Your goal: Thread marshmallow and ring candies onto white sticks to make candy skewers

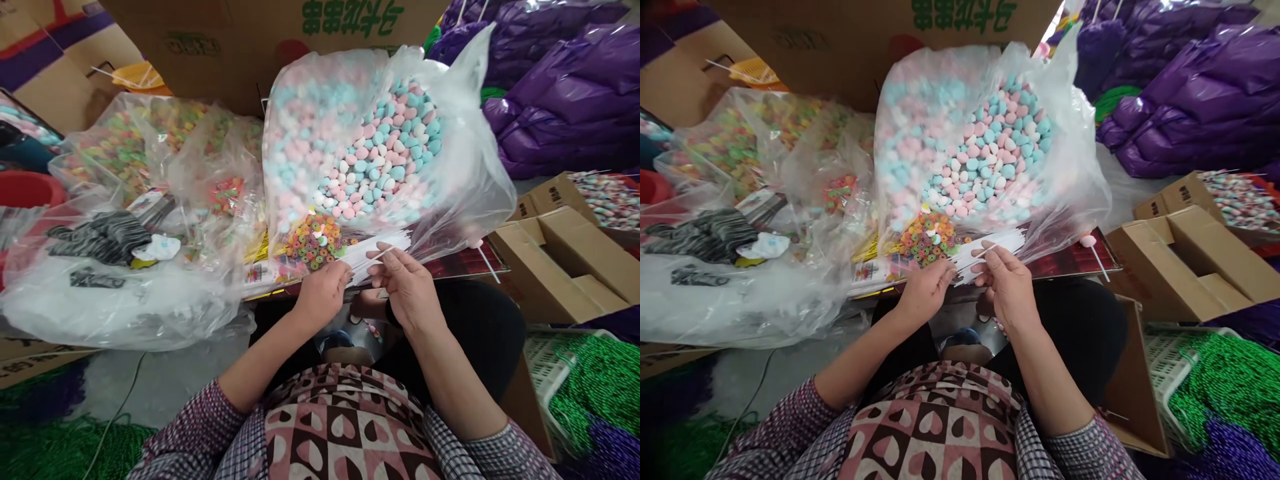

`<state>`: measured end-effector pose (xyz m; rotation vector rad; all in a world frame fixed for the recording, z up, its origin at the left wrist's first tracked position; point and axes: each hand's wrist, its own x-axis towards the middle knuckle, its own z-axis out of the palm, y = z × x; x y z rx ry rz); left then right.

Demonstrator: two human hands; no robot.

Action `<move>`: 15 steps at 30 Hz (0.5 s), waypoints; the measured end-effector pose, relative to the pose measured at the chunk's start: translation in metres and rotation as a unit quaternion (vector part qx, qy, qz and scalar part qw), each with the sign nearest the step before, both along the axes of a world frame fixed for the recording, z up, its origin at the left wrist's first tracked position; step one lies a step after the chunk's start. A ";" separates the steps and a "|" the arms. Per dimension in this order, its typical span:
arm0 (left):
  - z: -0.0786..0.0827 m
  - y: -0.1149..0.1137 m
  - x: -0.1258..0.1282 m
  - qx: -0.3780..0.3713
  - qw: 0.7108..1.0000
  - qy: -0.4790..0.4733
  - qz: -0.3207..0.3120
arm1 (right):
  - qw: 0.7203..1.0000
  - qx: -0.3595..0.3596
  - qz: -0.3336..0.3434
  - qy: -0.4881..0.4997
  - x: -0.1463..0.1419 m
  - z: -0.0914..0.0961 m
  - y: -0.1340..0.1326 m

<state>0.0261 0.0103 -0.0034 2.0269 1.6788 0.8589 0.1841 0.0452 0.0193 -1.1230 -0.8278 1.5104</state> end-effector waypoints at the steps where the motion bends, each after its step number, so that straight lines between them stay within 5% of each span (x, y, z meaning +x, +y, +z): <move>1: -0.002 -0.009 -0.001 -0.025 0.999 -0.036 -0.009 | 1.000 0.012 -0.009 0.018 -0.003 0.002 0.000; 6: -0.006 -0.028 -0.001 -0.113 0.981 -0.154 -0.028 | 0.999 0.034 0.001 0.022 -0.014 0.012 -0.009; 15: -0.005 -0.034 0.006 -0.143 0.955 -0.251 -0.071 | 0.998 0.067 -0.003 -0.013 -0.014 0.022 -0.027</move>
